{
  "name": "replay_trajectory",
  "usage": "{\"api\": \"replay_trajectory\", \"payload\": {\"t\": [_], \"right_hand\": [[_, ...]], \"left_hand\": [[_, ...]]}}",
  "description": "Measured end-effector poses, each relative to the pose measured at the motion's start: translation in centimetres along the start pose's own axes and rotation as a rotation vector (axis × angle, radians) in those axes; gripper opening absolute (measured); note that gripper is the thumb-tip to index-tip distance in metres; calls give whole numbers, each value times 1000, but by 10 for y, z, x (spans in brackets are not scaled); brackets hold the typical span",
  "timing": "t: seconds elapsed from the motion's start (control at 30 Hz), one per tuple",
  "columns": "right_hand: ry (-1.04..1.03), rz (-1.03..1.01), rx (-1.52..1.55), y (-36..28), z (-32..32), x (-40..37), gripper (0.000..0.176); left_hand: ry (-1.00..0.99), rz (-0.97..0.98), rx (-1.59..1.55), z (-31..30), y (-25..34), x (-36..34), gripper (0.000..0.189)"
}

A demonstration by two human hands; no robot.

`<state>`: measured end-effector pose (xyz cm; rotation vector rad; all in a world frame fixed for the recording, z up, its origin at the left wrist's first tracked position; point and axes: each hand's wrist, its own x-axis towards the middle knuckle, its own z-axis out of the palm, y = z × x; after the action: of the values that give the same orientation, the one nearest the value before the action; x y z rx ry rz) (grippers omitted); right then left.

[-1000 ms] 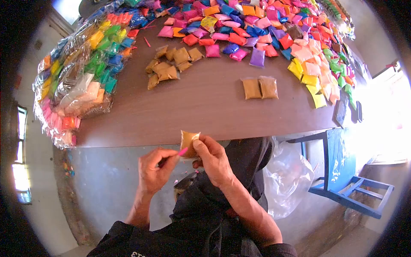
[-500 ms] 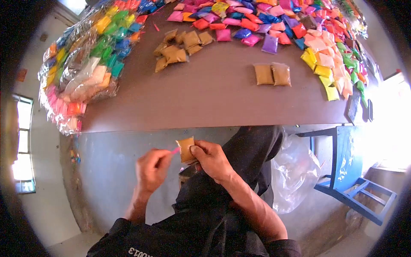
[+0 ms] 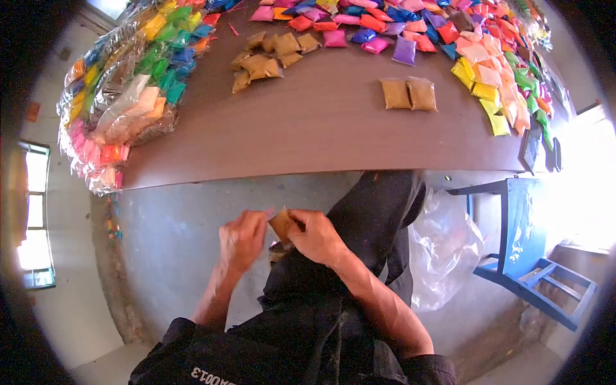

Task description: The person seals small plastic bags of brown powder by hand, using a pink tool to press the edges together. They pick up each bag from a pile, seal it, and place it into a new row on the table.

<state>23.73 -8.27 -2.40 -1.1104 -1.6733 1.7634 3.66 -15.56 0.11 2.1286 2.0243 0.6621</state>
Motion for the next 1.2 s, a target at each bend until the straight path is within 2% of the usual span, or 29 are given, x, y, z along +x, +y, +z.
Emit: {"api": "replay_trajectory", "payload": {"t": [0.1, 0.2, 0.3, 0.37, 0.47, 0.57, 0.67, 0.77, 0.87, 0.9, 0.97, 1.07, 1.17, 1.2], "right_hand": [[57, -33, -40, 4, 4, -1, 19], [28, 17, -44, -10, 5, 1, 23], [22, 75, -52, -9, 9, 1, 24], [49, 118, -106, -20, 6, -2, 25], [141, -91, -97, 4, 13, -4, 28], [111, 35, -77, -8, 10, -1, 31], [-6, 128, -99, -15, 5, 5, 34], [78, -24, -91, 6, 7, -1, 33], [32, 94, -15, -6, -2, -3, 32], [47, 73, 0, -5, 0, -3, 32], [70, 26, 28, -2, 4, 0, 32], [-16, 73, 38, -9, 0, 3, 32], [51, -37, 67, 6, 3, -3, 30], [54, -27, 71, 5, 1, -3, 30]], "left_hand": [[74, -102, -47, -1, -11, 5, 7], [24, 30, -162, -10, 15, -3, 5], [-36, -3, -58, 2, 17, -1, 6], [4, -8, -46, 11, 2, 2, 6], [76, -96, 4, 12, -19, 4, 5], [72, -56, -84, -7, 0, 3, 4], [-6, -8, -141, -3, 20, -3, 4], [-38, 1, 20, 8, -1, 0, 5], [82, -90, -78, 12, -15, 0, 7], [123, -118, -122, 7, -13, 1, 7], [103, -70, -127, -4, 1, 2, 7], [38, 44, -95, 1, 14, -3, 8], [8, 14, 68, 9, -6, 1, 8], [57, 9, 26, 8, -8, 1, 8]]}}
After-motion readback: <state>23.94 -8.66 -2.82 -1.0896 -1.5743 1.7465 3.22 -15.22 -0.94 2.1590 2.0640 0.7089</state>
